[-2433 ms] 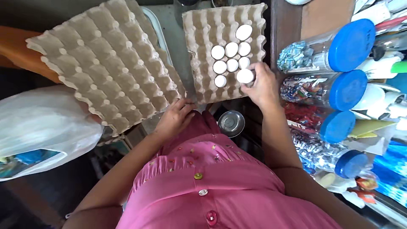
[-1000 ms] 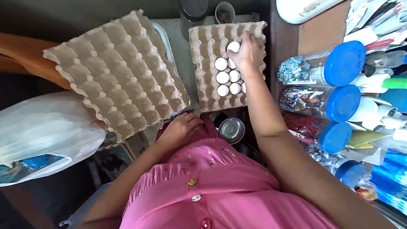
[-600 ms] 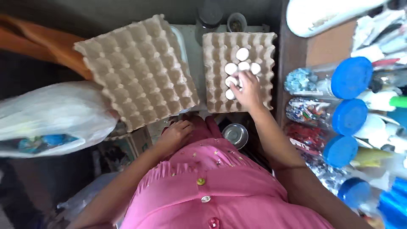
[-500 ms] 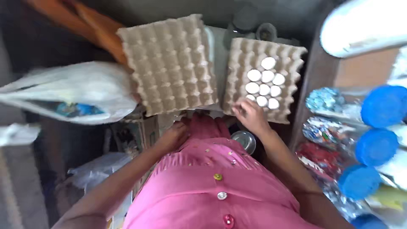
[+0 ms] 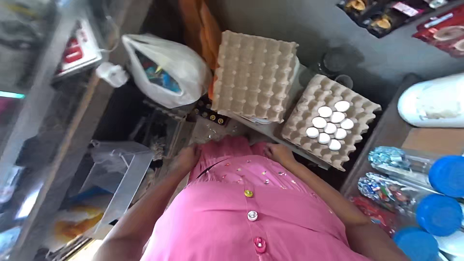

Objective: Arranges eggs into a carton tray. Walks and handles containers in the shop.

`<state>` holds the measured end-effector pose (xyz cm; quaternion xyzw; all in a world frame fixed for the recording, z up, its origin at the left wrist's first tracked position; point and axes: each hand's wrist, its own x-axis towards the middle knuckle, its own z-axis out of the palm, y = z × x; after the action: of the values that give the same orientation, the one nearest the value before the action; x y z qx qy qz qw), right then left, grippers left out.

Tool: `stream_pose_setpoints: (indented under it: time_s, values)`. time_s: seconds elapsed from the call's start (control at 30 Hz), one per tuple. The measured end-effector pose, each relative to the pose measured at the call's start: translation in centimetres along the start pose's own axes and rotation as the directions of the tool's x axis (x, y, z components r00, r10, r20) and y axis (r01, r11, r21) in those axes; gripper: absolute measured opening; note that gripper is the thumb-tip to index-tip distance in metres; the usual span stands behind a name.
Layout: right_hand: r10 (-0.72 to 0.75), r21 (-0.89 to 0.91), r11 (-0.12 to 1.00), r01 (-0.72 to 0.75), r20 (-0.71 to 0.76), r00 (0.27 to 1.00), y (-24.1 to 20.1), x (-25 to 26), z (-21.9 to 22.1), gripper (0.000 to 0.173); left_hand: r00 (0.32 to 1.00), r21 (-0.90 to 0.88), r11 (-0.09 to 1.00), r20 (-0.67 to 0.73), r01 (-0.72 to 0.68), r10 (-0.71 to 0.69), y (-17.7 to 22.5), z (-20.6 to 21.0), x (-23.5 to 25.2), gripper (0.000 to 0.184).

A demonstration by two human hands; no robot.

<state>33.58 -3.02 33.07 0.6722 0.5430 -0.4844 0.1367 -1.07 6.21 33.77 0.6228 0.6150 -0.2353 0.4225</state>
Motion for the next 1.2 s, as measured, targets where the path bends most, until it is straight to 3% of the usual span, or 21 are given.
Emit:
stream_pose_setpoints:
  time_s: [0.13,0.33,0.43,0.57,0.67,0.77,0.9,0.97,1.03,1.07,1.1,1.13,1.2]
  values:
    - [0.048,-0.126,0.99,-0.059,-0.089,0.995,-2.5,1.8,2.6,0.041,0.989,-0.004,0.998,-0.138,0.056,-0.056,-4.8,0.4,-1.1,0.04]
    - [-0.073,0.016,0.997,0.076,-0.12,0.99,-6.1,1.3,4.5,0.048,0.986,-0.153,0.988,-0.164,-0.002,-0.023,-14.8,2.4,-5.2,0.039]
    - [-0.009,0.052,0.998,0.026,-0.311,0.95,-7.6,1.9,4.3,0.049,0.979,-0.299,0.954,-0.189,0.022,-0.082,-19.4,3.7,-7.1,0.043]
    - [-0.049,-0.022,0.999,0.044,-0.585,0.81,-9.6,2.9,2.7,0.037,0.984,-0.391,0.919,-0.145,0.039,-0.104,-23.2,6.0,-9.7,0.04]
    - [-0.096,-0.13,0.991,0.008,-0.688,0.72,-10.4,4.6,0.5,0.053,0.997,-0.401,0.915,-0.031,0.053,-0.072,-24.2,7.8,-10.9,0.037]
    - [-0.087,-0.185,0.981,-0.053,-0.674,0.733,-10.2,6.2,-1.3,0.064,0.997,-0.351,0.933,0.063,0.072,-0.053,-24.3,10.0,-11.7,0.036]
    - [-0.126,-0.272,0.96,-0.064,-0.625,0.771,-10.1,7.3,-2.6,0.035,0.991,-0.388,0.913,0.085,0.127,-0.101,-24.8,13.9,-11.8,0.039]
    - [-0.165,-0.308,0.951,-0.029,-0.584,0.795,-10.2,6.9,-3.1,0.032,0.99,-0.426,0.895,0.007,0.129,-0.14,-24.4,16.3,-11.9,0.039]
    - [-0.243,-0.352,0.936,0.017,-0.609,0.755,-9.3,7.0,-3.1,0.027,0.982,-0.412,0.903,-0.083,0.123,-0.171,-22.0,16.5,-12.8,0.034]
    - [-0.267,-0.369,0.929,0.024,-0.625,0.734,-8.8,6.9,-3.4,0.024,0.982,-0.381,0.907,0.027,0.182,-0.186,-19.6,14.4,-14.2,0.036]
    - [-0.294,-0.387,0.921,0.033,-0.639,0.711,-8.1,6.8,-3.8,0.023,0.931,-0.304,0.909,0.315,0.285,-0.186,-17.2,10.9,-15.1,0.044]
    - [-0.318,-0.401,0.915,0.047,-0.644,0.696,-7.4,6.7,-4.2,0.021,0.945,-0.367,0.885,0.26,0.286,-0.198,-16.1,11.4,-15.6,0.042]
    - [-0.388,-0.437,0.894,0.097,-0.648,0.656,-6.5,6.6,-5.3,0.019,0.97,-0.571,0.81,-0.093,0.132,-0.224,-17.3,17.5,-14.9,0.034]
